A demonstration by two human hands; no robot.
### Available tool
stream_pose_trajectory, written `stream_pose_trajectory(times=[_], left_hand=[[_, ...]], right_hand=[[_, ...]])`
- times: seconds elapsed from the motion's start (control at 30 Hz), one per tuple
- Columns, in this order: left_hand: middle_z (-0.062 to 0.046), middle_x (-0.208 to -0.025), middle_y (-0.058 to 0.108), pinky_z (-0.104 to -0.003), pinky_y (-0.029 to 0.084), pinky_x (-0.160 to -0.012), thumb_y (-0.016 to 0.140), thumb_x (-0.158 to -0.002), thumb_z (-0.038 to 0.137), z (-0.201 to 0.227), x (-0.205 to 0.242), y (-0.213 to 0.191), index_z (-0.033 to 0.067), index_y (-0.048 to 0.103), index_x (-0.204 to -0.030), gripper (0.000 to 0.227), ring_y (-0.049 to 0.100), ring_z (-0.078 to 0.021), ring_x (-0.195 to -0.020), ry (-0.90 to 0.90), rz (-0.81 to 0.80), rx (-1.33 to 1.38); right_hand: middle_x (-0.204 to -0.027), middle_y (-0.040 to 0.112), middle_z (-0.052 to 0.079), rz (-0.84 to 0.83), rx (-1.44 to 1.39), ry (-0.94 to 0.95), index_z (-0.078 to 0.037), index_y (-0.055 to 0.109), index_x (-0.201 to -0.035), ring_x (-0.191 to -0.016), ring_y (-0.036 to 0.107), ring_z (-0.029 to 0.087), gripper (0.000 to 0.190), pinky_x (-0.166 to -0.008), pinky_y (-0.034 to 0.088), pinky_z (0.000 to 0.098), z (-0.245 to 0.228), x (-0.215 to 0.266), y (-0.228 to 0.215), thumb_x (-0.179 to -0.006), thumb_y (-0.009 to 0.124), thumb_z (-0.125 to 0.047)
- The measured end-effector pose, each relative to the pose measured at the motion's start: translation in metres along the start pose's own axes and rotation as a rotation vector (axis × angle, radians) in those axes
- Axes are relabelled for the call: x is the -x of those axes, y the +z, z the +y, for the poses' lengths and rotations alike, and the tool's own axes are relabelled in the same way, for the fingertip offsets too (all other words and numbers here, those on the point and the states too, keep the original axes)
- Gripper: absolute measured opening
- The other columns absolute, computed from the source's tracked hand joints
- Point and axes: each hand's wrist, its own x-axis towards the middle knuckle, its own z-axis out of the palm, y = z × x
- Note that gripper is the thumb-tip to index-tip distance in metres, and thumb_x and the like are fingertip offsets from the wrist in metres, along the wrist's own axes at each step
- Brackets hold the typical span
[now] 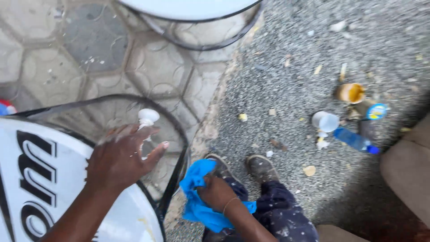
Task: Mixing a yellow substance in a cup and then wiping a large circular tabletop with a cloth.
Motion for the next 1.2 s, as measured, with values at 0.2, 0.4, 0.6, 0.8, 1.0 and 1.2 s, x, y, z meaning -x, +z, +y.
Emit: stream_pose_trajectory(times=[0.2, 0.4, 0.6, 0.8, 1.0, 1.2], left_hand=[[-0.015, -0.15, 0.053, -0.053, 0.049, -0.102, 0.055, -0.089, 0.061, 0.017, -0.001, 0.035, 0.0293, 0.056, -0.144, 0.063, 0.055, -0.0395, -0.132, -0.262, -0.268, 0.182], [-0.016, -0.15, 0.045, -0.051, 0.044, -0.108, 0.058, -0.084, 0.061, 0.175, 0.019, 0.066, 0.02, 0.037, -0.155, 0.085, 0.049, -0.033, -0.139, -0.364, -0.353, 1.049], [-0.012, -0.14, 0.055, -0.046, 0.047, -0.1, 0.043, -0.089, 0.018, 0.226, 0.028, 0.108, 0.0175, 0.053, -0.143, 0.054, 0.058, -0.0318, -0.124, -0.397, -0.185, 1.062], [-0.009, -0.14, 0.057, -0.044, 0.058, -0.087, 0.048, -0.093, 0.004, 0.269, 0.018, 0.116, 0.0236, 0.068, -0.13, 0.047, 0.066, -0.0257, -0.114, -0.054, -0.285, 0.715], [-0.01, -0.148, 0.052, -0.051, 0.053, -0.087, 0.059, -0.08, 0.004, 0.338, 0.003, 0.145, 0.0206, 0.075, -0.116, 0.042, 0.059, -0.0349, -0.12, 0.166, -0.302, 0.704], [-0.012, -0.145, 0.046, -0.048, 0.05, -0.097, 0.064, -0.092, 0.041, 0.395, -0.037, 0.17, 0.0213, 0.056, -0.14, 0.052, 0.056, -0.032, -0.126, -0.14, -0.475, 0.927]], right_hand=[[-0.118, 0.07, 0.009, 0.14, -0.207, 0.287, -0.012, 0.065, -0.111, -0.106, 0.065, 0.029, 0.036, -0.098, 0.046, 0.0405, -0.044, 0.059, -0.131, -0.092, 0.048, -0.036], [-0.078, 0.063, 0.004, 0.059, -0.694, 0.032, -0.002, 0.069, -0.098, -0.069, 0.051, 0.012, 0.018, -0.064, 0.043, 0.0272, -0.031, 0.083, -0.146, -0.084, 0.059, 0.0], [-0.1, 0.076, 0.006, 0.104, -0.804, 0.289, -0.002, 0.081, -0.115, -0.088, 0.06, 0.014, 0.03, -0.081, 0.048, 0.0275, -0.003, 0.102, -0.19, -0.09, 0.065, -0.005], [-0.102, 0.07, 0.005, 0.451, -0.812, 0.031, -0.009, 0.061, -0.145, -0.081, 0.059, 0.01, 0.06, -0.071, 0.05, 0.0231, 0.04, 0.115, -0.24, -0.087, 0.071, 0.002], [-0.105, 0.076, 0.011, 0.43, -0.941, 0.029, 0.003, 0.073, -0.123, -0.086, 0.066, 0.015, 0.04, -0.077, 0.055, 0.0279, 0.101, 0.112, -0.274, -0.083, 0.074, 0.006], [-0.113, 0.064, 0.019, 0.81, -1.39, 0.207, 0.003, 0.058, -0.13, -0.097, 0.067, 0.026, 0.029, -0.086, 0.06, 0.0338, 0.283, 0.061, -0.344, -0.105, 0.045, -0.001]])
